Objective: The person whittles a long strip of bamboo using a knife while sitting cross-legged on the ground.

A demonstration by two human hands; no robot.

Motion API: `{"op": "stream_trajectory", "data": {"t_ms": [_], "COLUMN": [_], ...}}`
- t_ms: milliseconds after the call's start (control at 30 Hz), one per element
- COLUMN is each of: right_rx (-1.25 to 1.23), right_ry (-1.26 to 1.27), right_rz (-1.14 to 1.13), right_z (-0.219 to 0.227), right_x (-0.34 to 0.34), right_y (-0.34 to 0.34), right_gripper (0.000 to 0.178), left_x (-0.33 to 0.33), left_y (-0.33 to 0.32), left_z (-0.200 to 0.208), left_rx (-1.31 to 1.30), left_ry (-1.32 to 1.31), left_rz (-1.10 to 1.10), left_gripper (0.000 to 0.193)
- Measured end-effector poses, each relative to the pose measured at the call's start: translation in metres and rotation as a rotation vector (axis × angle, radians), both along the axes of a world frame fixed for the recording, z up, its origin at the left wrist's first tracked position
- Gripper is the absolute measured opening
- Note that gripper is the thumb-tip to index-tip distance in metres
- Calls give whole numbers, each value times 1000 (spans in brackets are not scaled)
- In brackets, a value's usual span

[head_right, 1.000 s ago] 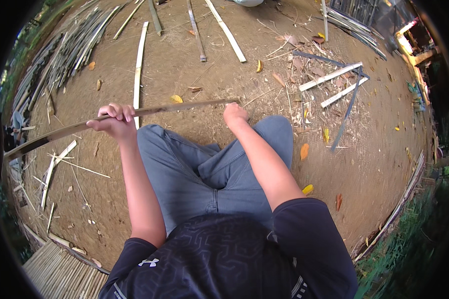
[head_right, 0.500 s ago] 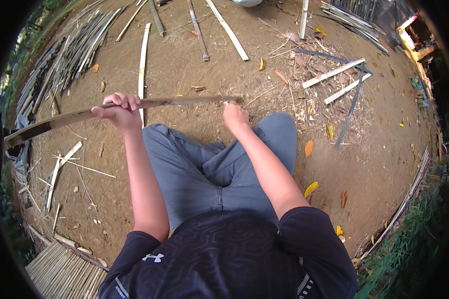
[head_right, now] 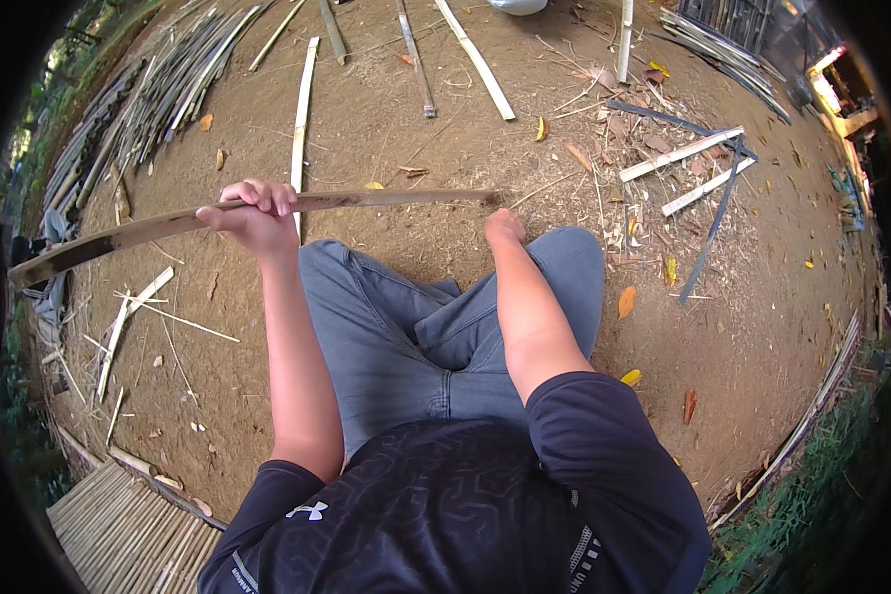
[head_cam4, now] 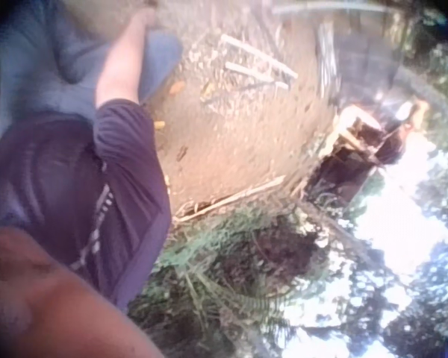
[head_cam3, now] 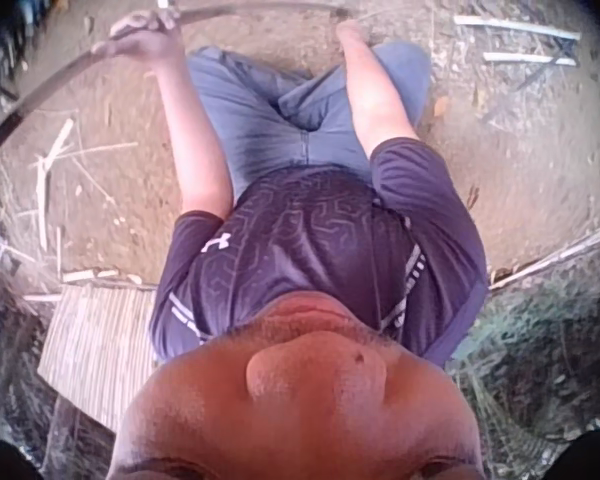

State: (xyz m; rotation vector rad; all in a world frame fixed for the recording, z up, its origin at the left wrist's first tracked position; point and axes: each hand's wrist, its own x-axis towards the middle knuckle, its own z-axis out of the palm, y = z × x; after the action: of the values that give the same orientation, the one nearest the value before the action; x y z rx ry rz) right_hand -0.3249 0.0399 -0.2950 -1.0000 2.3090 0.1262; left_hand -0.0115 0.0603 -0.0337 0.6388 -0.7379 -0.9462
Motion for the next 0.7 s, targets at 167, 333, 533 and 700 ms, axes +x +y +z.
{"op": "stream_trajectory", "data": {"t_ms": [167,333,533,700], "right_rx": [-191,-358,-271,-200], "right_ry": [-173,-714,-13,29], "right_rz": [-225,-709,57,242], "right_z": [6,55,98,124], "right_x": [-6,7,-31,-28], "right_y": [8,11,21,19], "right_gripper": [43,46,45,44], "left_x": [-8,-26,-38,-37], "left_y": [-1,3,8,22], "left_z": [5,23,32,38], "left_rx": [40,133,60,42], "left_ry": [13,-25,4,-36], "left_rz": [66,292,211,172], "left_gripper": [75,67,66,71]}}
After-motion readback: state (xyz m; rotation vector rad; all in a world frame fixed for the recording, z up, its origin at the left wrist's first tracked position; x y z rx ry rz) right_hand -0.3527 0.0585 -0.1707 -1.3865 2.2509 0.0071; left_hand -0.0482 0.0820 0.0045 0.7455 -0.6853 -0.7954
